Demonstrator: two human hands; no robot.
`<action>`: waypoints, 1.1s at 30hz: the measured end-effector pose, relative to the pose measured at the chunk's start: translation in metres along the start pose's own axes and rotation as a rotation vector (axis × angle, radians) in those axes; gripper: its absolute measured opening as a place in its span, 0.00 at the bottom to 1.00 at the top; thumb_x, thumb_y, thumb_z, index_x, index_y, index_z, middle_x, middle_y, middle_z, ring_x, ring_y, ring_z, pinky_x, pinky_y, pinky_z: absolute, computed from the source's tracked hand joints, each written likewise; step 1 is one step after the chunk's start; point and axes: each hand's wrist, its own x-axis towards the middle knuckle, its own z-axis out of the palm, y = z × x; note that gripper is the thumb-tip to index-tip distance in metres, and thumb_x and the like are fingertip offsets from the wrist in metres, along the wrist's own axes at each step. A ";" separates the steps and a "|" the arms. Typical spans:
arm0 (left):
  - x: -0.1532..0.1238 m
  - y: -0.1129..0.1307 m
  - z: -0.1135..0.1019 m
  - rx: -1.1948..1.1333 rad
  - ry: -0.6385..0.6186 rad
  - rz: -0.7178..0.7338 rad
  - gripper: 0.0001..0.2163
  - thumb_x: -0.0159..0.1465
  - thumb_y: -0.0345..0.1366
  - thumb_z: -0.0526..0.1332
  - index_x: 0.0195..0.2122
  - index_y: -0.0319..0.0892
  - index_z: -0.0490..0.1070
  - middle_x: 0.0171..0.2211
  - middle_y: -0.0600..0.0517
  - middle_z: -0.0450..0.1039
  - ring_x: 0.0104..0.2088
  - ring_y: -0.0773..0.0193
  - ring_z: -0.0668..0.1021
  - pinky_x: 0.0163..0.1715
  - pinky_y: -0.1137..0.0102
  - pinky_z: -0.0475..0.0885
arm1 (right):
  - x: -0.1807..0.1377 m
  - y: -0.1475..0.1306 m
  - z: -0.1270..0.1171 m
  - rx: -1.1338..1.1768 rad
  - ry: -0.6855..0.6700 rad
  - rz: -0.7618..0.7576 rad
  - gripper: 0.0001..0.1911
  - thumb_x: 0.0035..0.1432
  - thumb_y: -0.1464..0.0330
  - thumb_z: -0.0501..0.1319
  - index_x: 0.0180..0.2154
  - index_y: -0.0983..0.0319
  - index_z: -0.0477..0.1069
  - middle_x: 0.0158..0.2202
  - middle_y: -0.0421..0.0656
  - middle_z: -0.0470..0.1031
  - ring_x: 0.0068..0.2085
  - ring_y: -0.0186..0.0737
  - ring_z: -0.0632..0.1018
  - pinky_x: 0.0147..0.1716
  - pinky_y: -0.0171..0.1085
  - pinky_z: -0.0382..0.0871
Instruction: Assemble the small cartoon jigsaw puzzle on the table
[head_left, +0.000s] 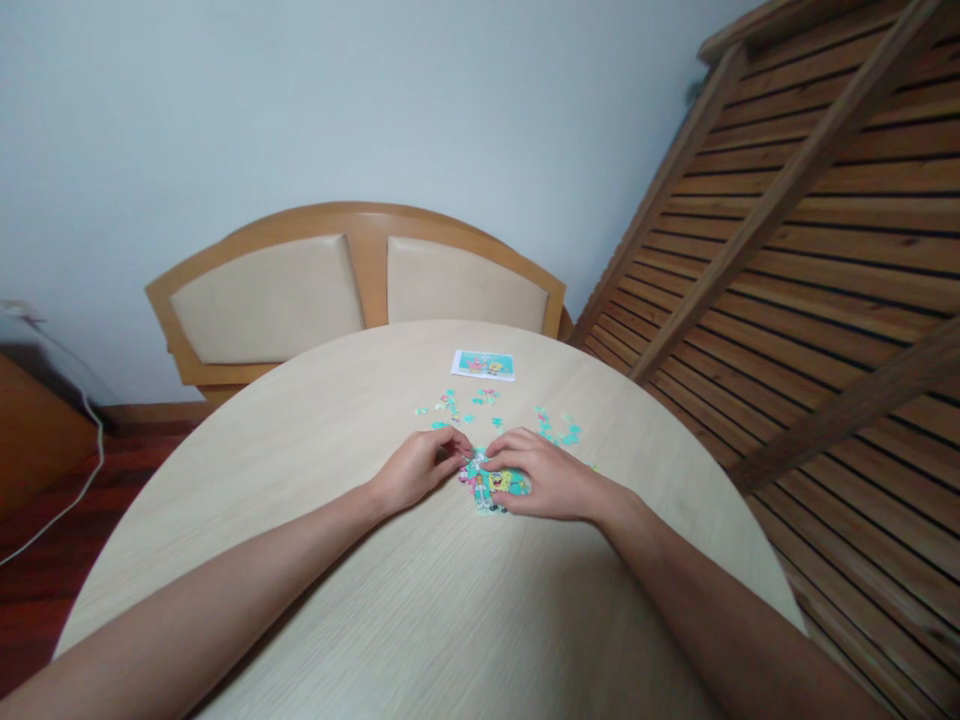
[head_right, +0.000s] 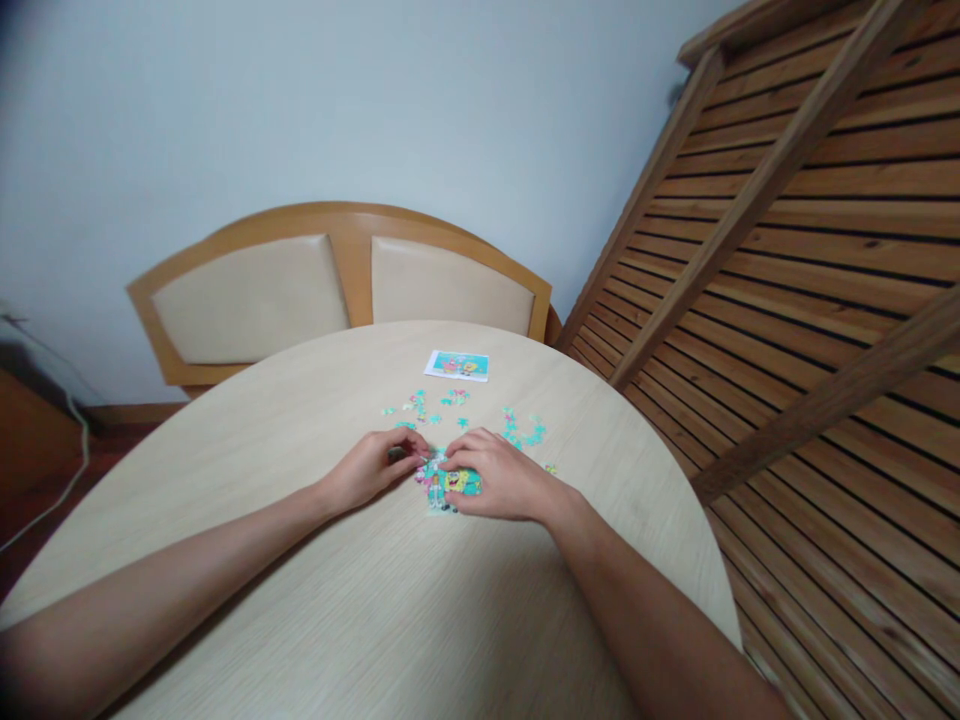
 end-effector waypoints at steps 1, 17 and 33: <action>0.000 0.000 0.000 0.009 -0.003 0.001 0.04 0.65 0.32 0.61 0.40 0.40 0.73 0.36 0.50 0.79 0.37 0.63 0.80 0.40 0.69 0.74 | 0.000 0.000 0.000 -0.001 -0.002 0.000 0.16 0.55 0.65 0.68 0.47 0.59 0.78 0.47 0.47 0.77 0.51 0.48 0.75 0.56 0.47 0.67; -0.002 0.001 -0.005 0.184 -0.010 0.012 0.05 0.65 0.34 0.62 0.41 0.42 0.74 0.35 0.51 0.78 0.35 0.62 0.78 0.38 0.69 0.72 | 0.000 0.001 0.000 0.011 0.001 0.008 0.17 0.54 0.65 0.69 0.47 0.58 0.78 0.47 0.47 0.77 0.51 0.48 0.75 0.56 0.48 0.68; -0.004 0.007 -0.025 0.457 -0.222 0.366 0.10 0.69 0.38 0.57 0.44 0.44 0.77 0.44 0.47 0.79 0.45 0.58 0.79 0.50 0.64 0.72 | 0.002 -0.002 0.000 0.030 0.017 0.000 0.12 0.59 0.64 0.67 0.46 0.58 0.78 0.45 0.46 0.78 0.50 0.46 0.75 0.54 0.46 0.68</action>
